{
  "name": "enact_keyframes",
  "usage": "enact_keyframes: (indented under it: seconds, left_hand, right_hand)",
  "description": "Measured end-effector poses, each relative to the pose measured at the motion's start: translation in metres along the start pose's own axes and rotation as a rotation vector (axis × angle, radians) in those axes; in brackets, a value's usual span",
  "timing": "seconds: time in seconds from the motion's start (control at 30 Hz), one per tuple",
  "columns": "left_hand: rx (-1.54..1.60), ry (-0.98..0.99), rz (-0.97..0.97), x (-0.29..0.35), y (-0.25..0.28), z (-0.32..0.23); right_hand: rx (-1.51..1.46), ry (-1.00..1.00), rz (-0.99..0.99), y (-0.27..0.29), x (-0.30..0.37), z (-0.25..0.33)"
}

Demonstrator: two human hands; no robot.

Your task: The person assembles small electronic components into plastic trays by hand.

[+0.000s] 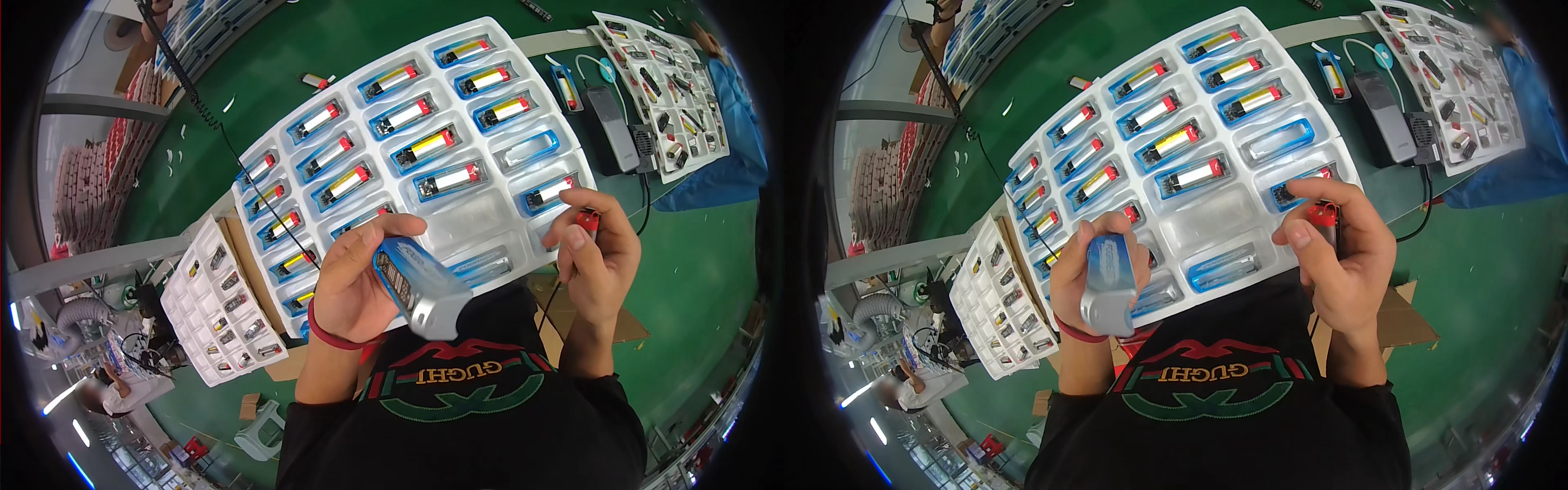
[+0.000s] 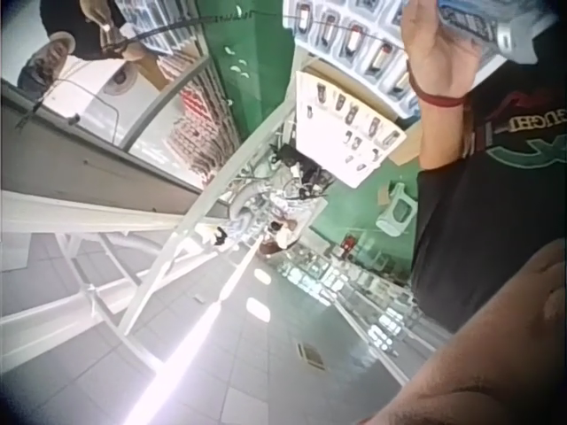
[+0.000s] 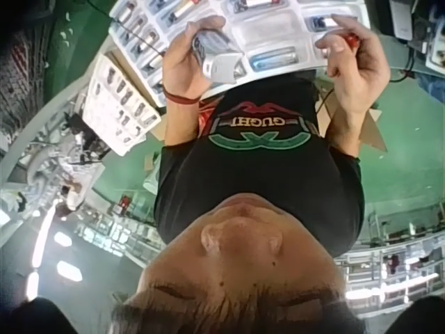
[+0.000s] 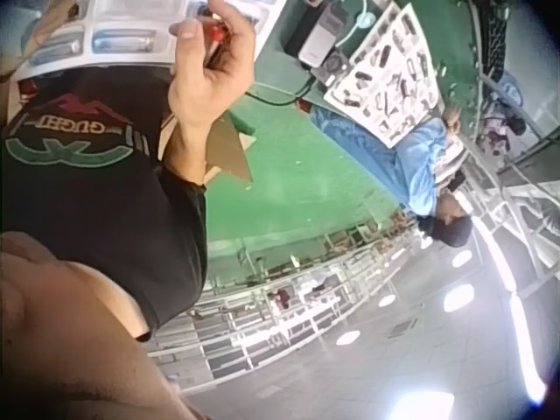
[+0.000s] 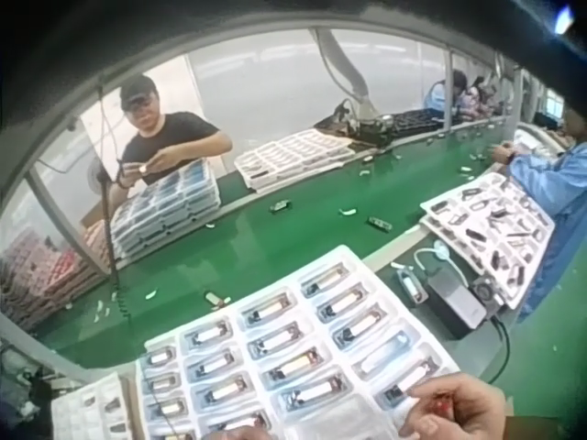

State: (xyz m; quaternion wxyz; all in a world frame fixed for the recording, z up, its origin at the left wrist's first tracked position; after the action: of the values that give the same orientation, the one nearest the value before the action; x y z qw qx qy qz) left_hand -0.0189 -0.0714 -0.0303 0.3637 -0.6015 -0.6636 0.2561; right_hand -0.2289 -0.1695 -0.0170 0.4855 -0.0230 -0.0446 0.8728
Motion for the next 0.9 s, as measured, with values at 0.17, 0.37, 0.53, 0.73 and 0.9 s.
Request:
enact_keyframes:
  seconds: [0.17, 0.37, 0.53, 0.73, 0.9]
  left_hand:
    - [0.059, 0.124, 0.073, 0.001, 0.002, 0.002]
    - [0.070, -0.003, 0.139, -0.006, -0.003, 0.003]
    - [-0.233, -0.041, 0.061, -0.003, -0.002, 0.002]
    - [-0.218, -0.087, 0.094, -0.001, 0.000, 0.010]
    - [-0.066, -0.090, 0.113, -0.003, -0.003, 0.014]
  right_hand:
    - [-0.111, 0.052, 0.208, -0.016, 0.005, 0.008]
    - [-0.447, -0.032, 0.367, -0.030, -0.001, 0.004]
    - [-0.368, -0.162, 0.346, -0.031, -0.006, -0.011]
    - [-0.540, -0.087, 0.277, -0.029, -0.003, -0.028]
    - [-0.504, -0.004, 0.263, -0.031, -0.002, -0.029]
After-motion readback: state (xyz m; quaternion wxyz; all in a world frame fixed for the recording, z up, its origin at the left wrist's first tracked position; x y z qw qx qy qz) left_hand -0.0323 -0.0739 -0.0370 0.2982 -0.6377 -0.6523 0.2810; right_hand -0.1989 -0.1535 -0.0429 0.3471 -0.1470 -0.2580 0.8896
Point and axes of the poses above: each hand's wrist, its own x-axis away from the middle knuckle, its own y-axis out of the back of the hand, z = x × y, the point moved 4 cm from there along -x, towards the middle knuckle, and after that the axes turned 11 degrees about z, right-handed, at the moved point
